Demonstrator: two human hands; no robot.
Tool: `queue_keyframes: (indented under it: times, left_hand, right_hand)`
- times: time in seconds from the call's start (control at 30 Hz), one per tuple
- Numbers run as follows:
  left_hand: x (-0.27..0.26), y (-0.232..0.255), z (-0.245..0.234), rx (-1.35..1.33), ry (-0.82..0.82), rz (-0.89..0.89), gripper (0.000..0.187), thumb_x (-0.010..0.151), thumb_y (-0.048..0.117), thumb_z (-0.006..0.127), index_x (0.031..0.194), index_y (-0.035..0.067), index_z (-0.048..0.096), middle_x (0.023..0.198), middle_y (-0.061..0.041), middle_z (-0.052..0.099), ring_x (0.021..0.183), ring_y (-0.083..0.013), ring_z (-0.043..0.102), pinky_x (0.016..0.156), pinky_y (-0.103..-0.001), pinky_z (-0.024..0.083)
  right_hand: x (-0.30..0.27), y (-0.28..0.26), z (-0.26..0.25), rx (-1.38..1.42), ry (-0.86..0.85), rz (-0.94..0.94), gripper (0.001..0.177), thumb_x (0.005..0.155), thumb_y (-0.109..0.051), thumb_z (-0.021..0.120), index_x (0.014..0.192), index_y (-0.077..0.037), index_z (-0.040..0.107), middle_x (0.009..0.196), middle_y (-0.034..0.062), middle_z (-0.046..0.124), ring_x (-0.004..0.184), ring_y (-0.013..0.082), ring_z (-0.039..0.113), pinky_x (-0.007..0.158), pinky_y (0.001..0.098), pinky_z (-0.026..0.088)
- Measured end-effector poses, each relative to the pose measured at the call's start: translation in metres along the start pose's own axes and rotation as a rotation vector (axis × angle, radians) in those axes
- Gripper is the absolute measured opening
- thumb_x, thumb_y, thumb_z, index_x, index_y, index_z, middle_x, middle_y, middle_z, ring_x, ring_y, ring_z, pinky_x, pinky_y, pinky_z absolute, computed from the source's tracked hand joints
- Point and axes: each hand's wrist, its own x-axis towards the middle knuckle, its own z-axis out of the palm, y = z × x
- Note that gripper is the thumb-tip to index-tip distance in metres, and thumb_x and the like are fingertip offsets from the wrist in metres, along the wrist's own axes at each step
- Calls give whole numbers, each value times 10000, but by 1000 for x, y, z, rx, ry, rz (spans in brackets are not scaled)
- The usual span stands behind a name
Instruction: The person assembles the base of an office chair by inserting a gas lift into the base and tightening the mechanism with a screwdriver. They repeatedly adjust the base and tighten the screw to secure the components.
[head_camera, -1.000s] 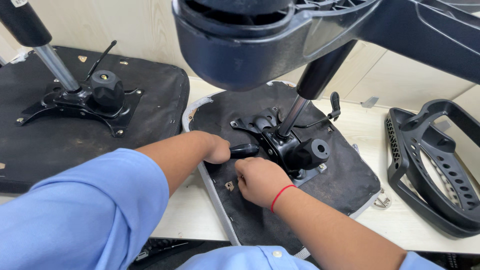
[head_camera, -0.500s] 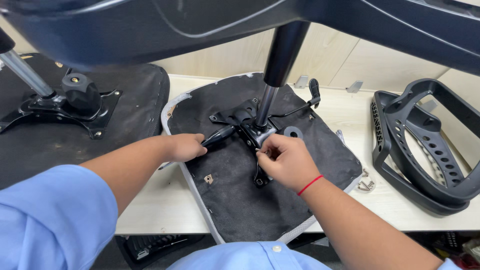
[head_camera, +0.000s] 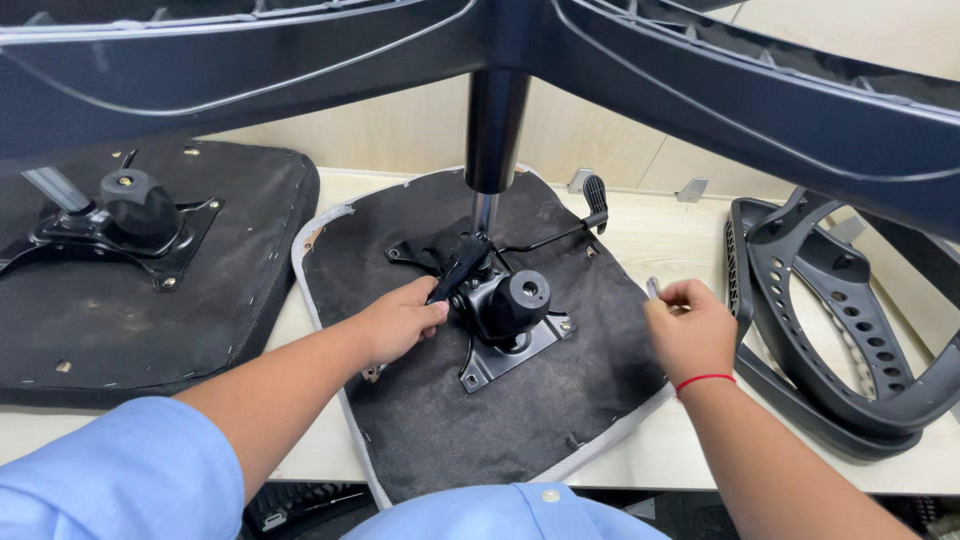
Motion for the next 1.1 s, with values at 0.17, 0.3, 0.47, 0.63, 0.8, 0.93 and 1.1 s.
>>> queue_keyframes:
  times: [0.17, 0.3, 0.47, 0.63, 0.8, 0.93, 1.1]
  left_hand:
    - [1, 21, 13, -36, 18, -22, 247, 986, 219, 535, 1198, 93, 539, 831, 3, 590, 712, -88, 525, 643, -261, 470]
    - [-1, 29, 24, -134, -4, 15, 293, 982, 196, 569, 1232, 46, 541, 750, -29, 539, 614, -120, 457, 549, -278, 382]
    - [-1, 25, 34, 17, 118, 135, 268, 981, 203, 612, 1207, 61, 592, 791, 15, 570, 693, -48, 506, 620, -230, 424]
    - [-4, 23, 38, -241, 79, 90, 241, 958, 160, 585, 1180, 72, 556, 759, 39, 522, 637, -52, 450, 564, -237, 366]
    - [-12, 40, 37, -389, 7, 4, 281, 882, 99, 464, 1158, 83, 511, 683, 33, 420, 558, -70, 361, 504, -239, 303]
    - [-15, 59, 41, -370, -50, 12, 376, 854, 74, 438, 1227, 99, 475, 734, 24, 455, 592, -69, 407, 528, -243, 363]
    - [-10, 72, 52, -305, -96, 53, 459, 859, -2, 454, 1314, 54, 464, 801, 18, 488, 637, -65, 449, 566, -239, 401]
  right_hand:
    - [10, 71, -36, -311, -70, 235, 243, 853, -207, 707, 990, -19, 777, 878, 134, 780, 802, 246, 754, 809, 354, 570]
    - [7, 112, -44, -408, -222, 335, 258, 837, -205, 734, 1042, -68, 811, 945, 138, 803, 904, 252, 764, 883, 363, 554]
    - [15, 139, -39, -465, -314, 291, 305, 834, -190, 699, 1108, -102, 800, 1018, 114, 814, 955, 245, 766, 915, 354, 554]
    - [18, 139, -44, -478, -277, 287, 306, 834, -205, 705, 1102, -89, 794, 1042, 116, 796, 962, 270, 758, 909, 380, 560]
    - [20, 97, -37, -365, -25, -46, 249, 836, -189, 692, 1016, -43, 782, 1005, 157, 752, 936, 298, 721, 896, 387, 540]
    - [32, 27, -11, 1, -20, -89, 204, 862, -131, 688, 1025, -14, 727, 935, 132, 730, 835, 211, 685, 787, 334, 538]
    - [28, -66, 9, 555, -445, -216, 399, 933, -87, 667, 1319, -36, 580, 1168, 66, 690, 992, 115, 661, 832, 263, 544]
